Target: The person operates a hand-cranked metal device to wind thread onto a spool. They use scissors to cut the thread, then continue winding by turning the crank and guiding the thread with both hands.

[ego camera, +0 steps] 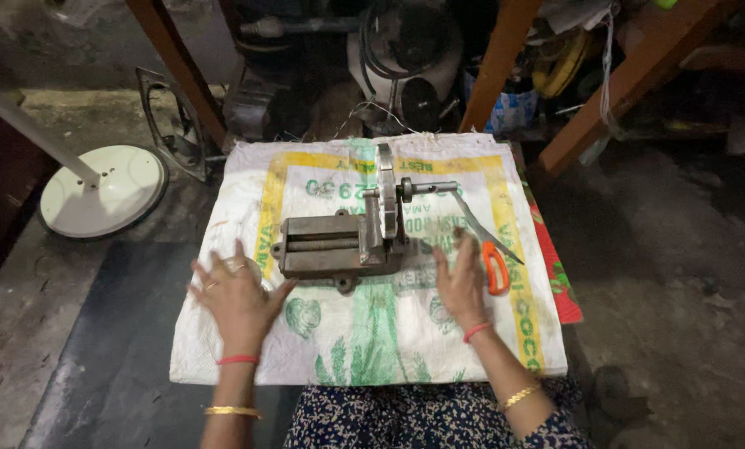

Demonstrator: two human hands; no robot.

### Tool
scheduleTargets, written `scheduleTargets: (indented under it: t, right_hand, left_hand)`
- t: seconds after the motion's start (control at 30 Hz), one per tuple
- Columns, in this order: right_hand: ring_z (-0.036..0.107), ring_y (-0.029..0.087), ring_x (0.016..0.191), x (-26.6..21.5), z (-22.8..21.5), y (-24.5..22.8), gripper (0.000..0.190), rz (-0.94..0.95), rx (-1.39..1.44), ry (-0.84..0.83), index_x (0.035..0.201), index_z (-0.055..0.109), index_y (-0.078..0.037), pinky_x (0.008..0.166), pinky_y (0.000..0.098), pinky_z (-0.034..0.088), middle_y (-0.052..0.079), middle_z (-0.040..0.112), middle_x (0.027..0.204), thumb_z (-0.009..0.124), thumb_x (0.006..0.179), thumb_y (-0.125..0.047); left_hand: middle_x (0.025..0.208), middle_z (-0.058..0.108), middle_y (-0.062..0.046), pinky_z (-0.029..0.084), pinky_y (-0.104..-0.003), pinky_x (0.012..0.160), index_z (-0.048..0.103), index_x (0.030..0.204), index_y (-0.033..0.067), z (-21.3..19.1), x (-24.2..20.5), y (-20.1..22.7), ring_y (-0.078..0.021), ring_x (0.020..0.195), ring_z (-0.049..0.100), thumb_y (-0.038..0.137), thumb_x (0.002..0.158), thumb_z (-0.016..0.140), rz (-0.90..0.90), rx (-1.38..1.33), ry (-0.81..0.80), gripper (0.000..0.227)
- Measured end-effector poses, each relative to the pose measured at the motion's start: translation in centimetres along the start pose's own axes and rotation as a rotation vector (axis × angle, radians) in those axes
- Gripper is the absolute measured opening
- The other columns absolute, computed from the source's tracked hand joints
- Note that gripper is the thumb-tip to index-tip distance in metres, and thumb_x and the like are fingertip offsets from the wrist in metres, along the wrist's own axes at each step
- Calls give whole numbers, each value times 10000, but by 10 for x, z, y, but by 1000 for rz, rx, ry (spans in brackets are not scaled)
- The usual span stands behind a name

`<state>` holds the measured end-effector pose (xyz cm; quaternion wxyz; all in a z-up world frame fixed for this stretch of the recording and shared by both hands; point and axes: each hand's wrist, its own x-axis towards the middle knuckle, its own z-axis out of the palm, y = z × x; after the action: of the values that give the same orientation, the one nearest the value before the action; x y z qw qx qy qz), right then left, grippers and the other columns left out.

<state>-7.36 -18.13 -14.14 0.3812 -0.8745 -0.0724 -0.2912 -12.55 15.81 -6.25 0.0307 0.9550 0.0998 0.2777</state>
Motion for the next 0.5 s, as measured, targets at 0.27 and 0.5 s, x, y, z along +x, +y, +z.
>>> scheduleTargets:
  t: [0.27,0.5]
  right_hand:
    - [639,320,1137,-16,17,9,478,72,3,-137,1331,541,-33,1014,462,479,134,696,1217,607,1005,-376]
    - [615,258,1249,-24,-31,-86,616,57,565,-350,1429,478,-19,1046,425,521,133,628,1350,661,950,-361]
  left_hand:
    - [1294,601,-117,558,-435,913,599,1381,156,-15,1,-3,-305,1147,607,276,670,837,-125,-399,-294,760]
    - [1256,666,-89,544,-353,1056,635,1327,81,-23,-10,67,-213,1148,676,13,607,839,-98,-1346,-363,752]
